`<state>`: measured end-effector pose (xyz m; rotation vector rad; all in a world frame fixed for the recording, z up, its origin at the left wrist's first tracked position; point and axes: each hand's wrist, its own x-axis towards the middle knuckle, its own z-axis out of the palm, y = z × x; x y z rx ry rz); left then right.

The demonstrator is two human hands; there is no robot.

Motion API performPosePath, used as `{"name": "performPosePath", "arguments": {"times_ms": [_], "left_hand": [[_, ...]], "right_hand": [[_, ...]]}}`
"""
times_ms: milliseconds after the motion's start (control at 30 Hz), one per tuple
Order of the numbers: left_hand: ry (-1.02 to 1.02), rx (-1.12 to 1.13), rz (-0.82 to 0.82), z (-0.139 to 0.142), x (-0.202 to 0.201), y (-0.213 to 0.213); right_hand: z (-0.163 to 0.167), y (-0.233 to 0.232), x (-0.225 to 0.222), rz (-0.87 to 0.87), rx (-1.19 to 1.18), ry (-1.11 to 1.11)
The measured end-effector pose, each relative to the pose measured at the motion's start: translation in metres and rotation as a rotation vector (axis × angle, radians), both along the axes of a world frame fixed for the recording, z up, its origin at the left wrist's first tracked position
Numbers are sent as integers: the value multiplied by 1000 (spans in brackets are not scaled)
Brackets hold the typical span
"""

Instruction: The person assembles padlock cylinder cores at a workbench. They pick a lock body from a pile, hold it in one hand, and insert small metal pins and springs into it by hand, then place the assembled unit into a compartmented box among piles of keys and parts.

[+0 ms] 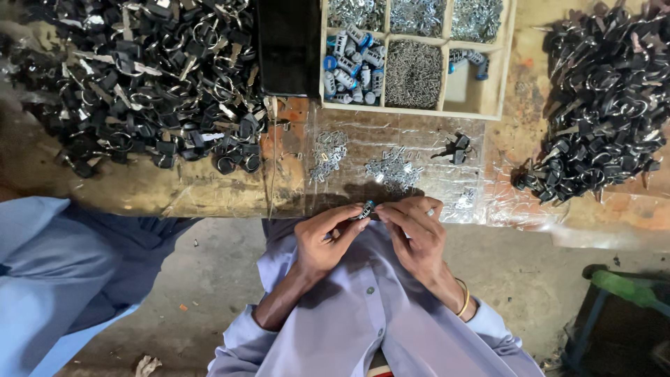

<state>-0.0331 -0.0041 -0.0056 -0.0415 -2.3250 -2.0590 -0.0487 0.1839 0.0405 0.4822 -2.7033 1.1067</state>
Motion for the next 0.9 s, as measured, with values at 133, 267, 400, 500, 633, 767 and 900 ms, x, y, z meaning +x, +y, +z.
{"name": "performPosePath", "arguments": {"times_ms": [133, 267, 400, 500, 633, 767, 900], "left_hand": [[28, -17, 23, -3, 2, 2], [106, -65, -20, -6, 3, 0], [123, -84, -60, -6, 4, -2], [53, -86, -60, -5, 4, -4], [133, -72, -36, -3, 2, -3], [159, -89, -39, -3, 1, -3], [180, -118, -29, -6, 2, -8]], "right_hand": [[0, -1, 4, -56, -75, -15], [1, -6, 4, -49, 39, 72], [6, -10, 4, -69, 109, 93], [10, -8, 1, -54, 74, 69], [12, -6, -4, -34, 72, 17], [16, -4, -8, 26, 95, -4], [23, -1, -20, 130, 189, -101]]}}
